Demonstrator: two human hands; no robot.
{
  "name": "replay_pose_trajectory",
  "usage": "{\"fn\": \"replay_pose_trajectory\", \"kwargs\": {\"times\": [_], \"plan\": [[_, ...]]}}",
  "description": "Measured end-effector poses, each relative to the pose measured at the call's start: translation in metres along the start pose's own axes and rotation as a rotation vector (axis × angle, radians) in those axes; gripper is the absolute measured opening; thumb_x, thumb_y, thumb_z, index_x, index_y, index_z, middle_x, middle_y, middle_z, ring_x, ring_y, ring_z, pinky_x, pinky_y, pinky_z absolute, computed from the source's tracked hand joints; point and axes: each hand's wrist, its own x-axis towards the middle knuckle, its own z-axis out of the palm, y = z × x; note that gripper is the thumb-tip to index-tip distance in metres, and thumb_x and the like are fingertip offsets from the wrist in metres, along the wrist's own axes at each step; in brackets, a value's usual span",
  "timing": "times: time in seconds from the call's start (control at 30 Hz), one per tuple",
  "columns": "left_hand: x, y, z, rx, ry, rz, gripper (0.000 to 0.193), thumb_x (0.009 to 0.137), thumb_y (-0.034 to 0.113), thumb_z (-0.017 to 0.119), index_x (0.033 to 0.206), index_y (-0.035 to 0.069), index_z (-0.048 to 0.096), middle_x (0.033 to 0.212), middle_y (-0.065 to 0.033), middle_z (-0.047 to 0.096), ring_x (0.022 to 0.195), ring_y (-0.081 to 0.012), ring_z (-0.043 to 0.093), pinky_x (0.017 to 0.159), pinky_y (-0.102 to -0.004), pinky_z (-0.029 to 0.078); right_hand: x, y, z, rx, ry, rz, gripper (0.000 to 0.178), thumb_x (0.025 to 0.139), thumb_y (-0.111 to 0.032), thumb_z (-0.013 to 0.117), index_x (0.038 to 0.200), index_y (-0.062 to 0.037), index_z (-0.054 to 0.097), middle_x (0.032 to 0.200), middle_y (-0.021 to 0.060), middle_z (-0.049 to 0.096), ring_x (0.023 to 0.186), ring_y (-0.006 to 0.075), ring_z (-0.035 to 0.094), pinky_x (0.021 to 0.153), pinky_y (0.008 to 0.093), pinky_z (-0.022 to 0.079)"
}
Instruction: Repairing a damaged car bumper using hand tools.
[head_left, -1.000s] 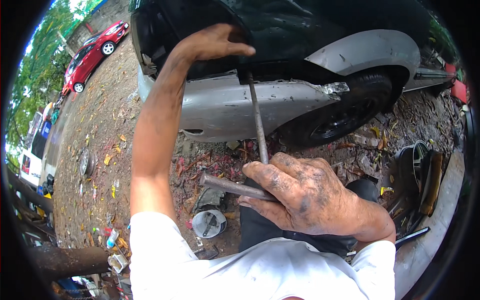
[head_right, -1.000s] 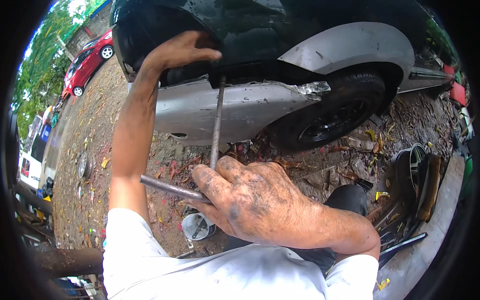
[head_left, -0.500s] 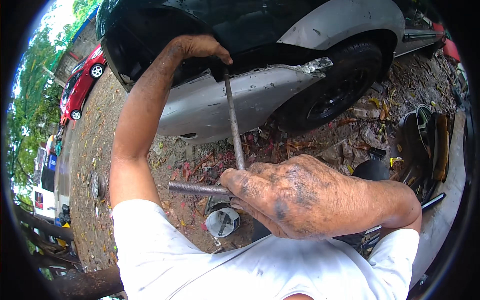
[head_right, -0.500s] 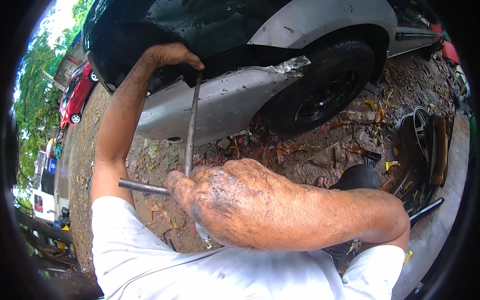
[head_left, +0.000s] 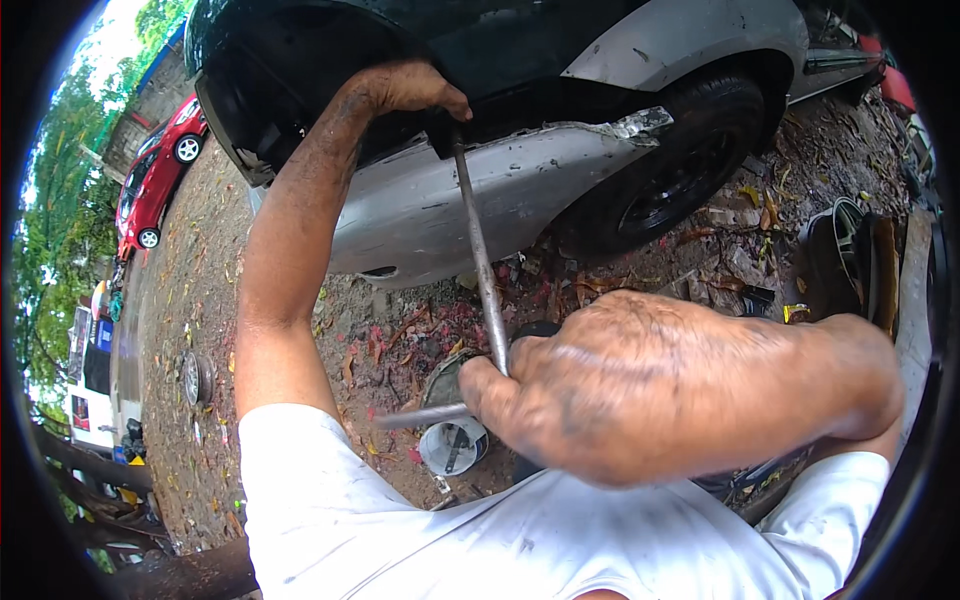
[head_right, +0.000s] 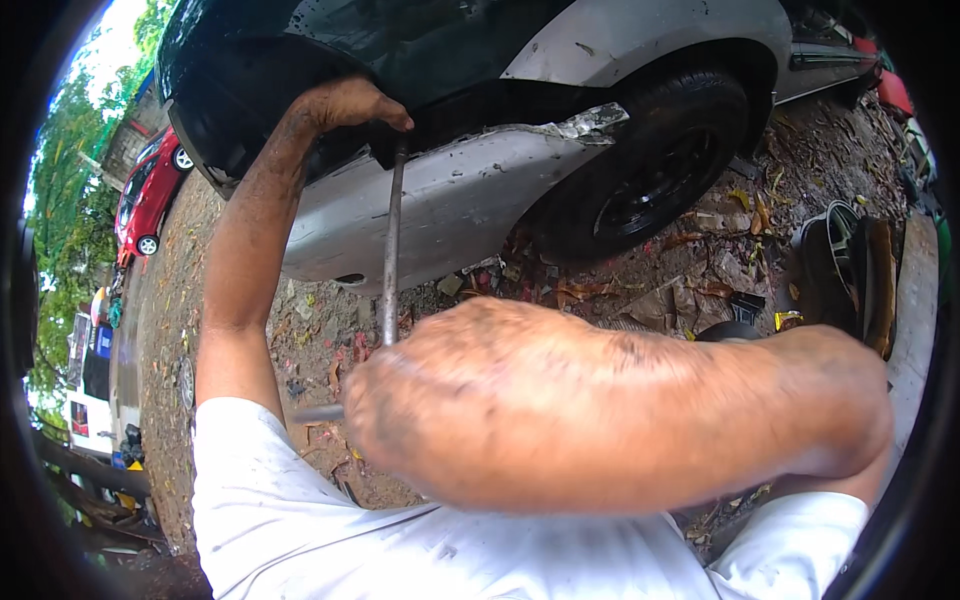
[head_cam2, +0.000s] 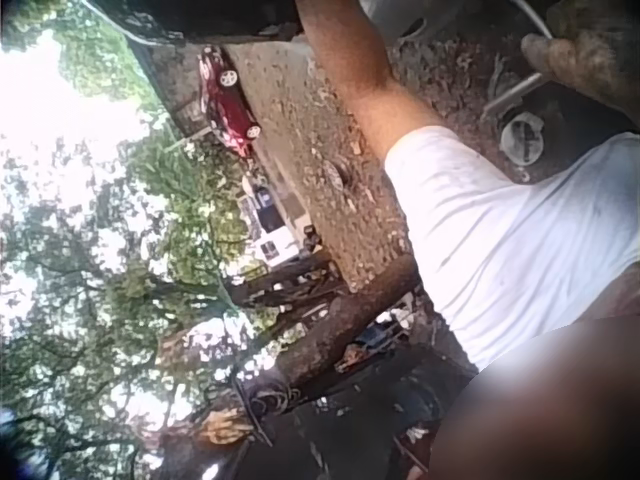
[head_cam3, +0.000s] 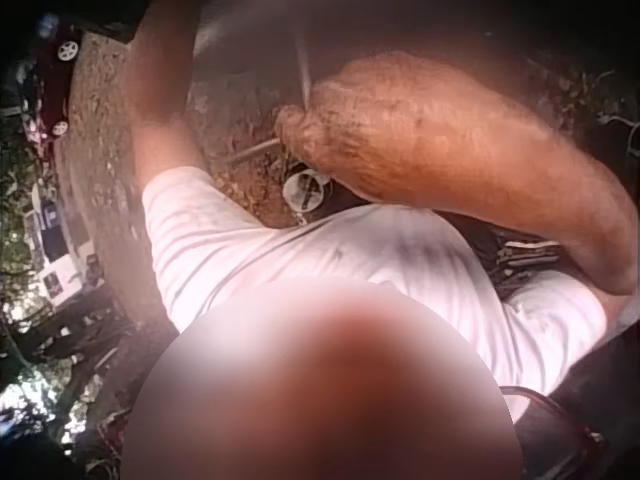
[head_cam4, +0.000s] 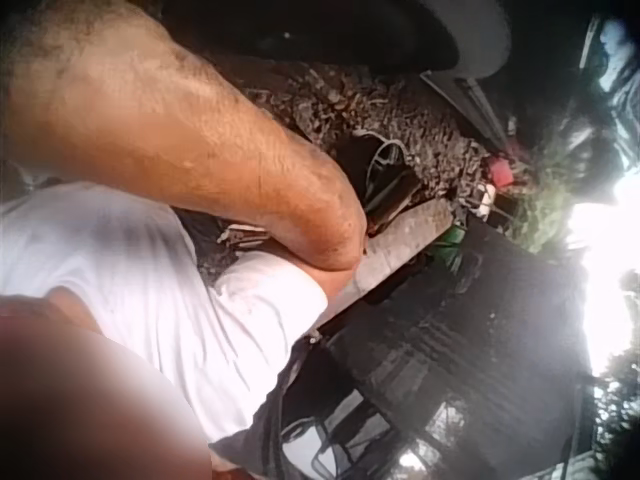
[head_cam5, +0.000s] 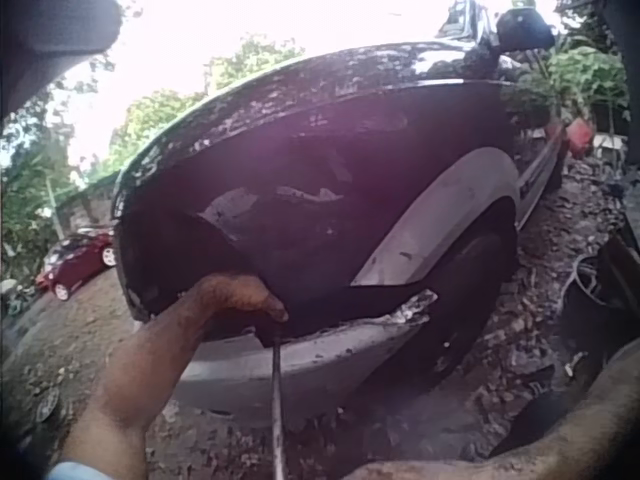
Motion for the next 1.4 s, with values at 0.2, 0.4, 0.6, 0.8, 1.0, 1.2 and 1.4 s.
{"fn": "replay_pose_trajectory", "kwargs": {"times": [0.2, 0.4, 0.6, 0.8, 1.0, 1.2, 1.4], "plan": [[0.008, -0.012, 0.002, 0.013, -0.045, 0.033, 0.032, 0.082, 0.037, 0.059, 0.102, 0.014, 0.07, 0.107, -0.0009, 0.067, 0.107, -0.0178, 0.057, 0.097, -0.032, 0.04, 0.025, -0.025, -0.023, -0.244, -0.202, -0.169, 0.029, 0.082, -0.013, 0.052, 0.094, 0.0124, 0.053, 0.066, 0.0198, 0.06, 0.063, 0.0267, 0.066, 0.049, 0.0377, 0.054], [0.019, -0.041, -0.004, -0.047, -0.194, 0.436, 0.035, 0.084, 0.036, 0.057, 0.106, 0.012, 0.068, 0.111, -0.0027, 0.065, 0.113, -0.0171, 0.055, 0.101, -0.0325, 0.038, 0.0, -0.002, -0.008, 0.078, 0.482, -0.201, 0.028, 0.069, 0.004, 0.062, 0.097, 0.0063, 0.058, 0.076, 0.0156, 0.063, 0.062, 0.0289, 0.065, 0.053, 0.0346, 0.054], [-0.004, -0.007, 0.002, 0.042, -0.053, 0.102, 0.035, 0.084, 0.04, 0.058, 0.105, 0.015, 0.069, 0.108, -0.0024, 0.067, 0.109, -0.0163, 0.058, 0.098, -0.0326, 0.041, 0.005, 0.004, 0.045, 1.22, 0.576, 0.047, 0.042, 0.083, -0.017, 0.06, 0.118, 0.0048, 0.049, 0.099, 0.016, 0.061, 0.093, 0.0227, 0.061, 0.081, 0.0346, 0.051], [0.007, -0.012, 0.006, 0.032, 0.032, 0.102, 0.039, 0.077, 0.048, 0.062, 0.102, 0.019, 0.071, 0.108, -0.0039, 0.067, 0.11, -0.0219, 0.056, 0.099, -0.0371, 0.039, 0.047, -0.015, 0.084, 1.87, 0.698, -0.316, 0.055, 0.092, -0.029, 0.053, 0.131, 0.0034, 0.032, 0.105, 0.0145, 0.057, 0.101, 0.0164, 0.057, 0.084, 0.0324, 0.049], [0.007, -0.023, 0.006, -0.011, 0.037, 0.141, 0.038, 0.076, 0.047, 0.063, 0.1, 0.018, 0.071, 0.106, -0.0048, 0.067, 0.11, -0.0221, 0.057, 0.099, -0.0376, 0.039, 0.035, -0.004, 0.051, 0.605, 0.522, 0.028, 0.036, 0.093, -0.013, 0.049, 0.123, 0.0043, 0.04, 0.069, 0.0115, 0.058, 0.061, 0.0196, 0.061, 0.051, 0.0357, 0.046], [0.009, -0.009, 0.009, 0.0, 0.063, 0.145, 0.041, 0.076, 0.046, 0.064, 0.102, 0.016, 0.071, 0.109, -0.0043, 0.066, 0.108, -0.0236, 0.058, 0.098, -0.0377, 0.04, 0.022, -0.055, 0.016, -0.659, -0.158, 0.325, 0.042, 0.082, -0.009, 0.053, 0.118, 0.0111, 0.046, 0.067, 0.0093, 0.063, 0.058, 0.0202, 0.064, 0.045, 0.0337, 0.05], [-0.007, -0.027, 0.018, -0.049, 0.257, 0.192, 0.047, 0.076, 0.045, 0.067, 0.103, 0.007, 0.068, 0.103, -0.0115, 0.067, 0.103, -0.0272, 0.06, 0.093, -0.0352, 0.044, -0.001, -0.02, 0.028, -0.601, 0.299, -0.074, 0.049, 0.083, -0.012, 0.055, 0.121, 0.0157, 0.04, 0.066, 0.0174, 0.062, 0.056, 0.0248, 0.064, 0.043, 0.0358, 0.05]]}}
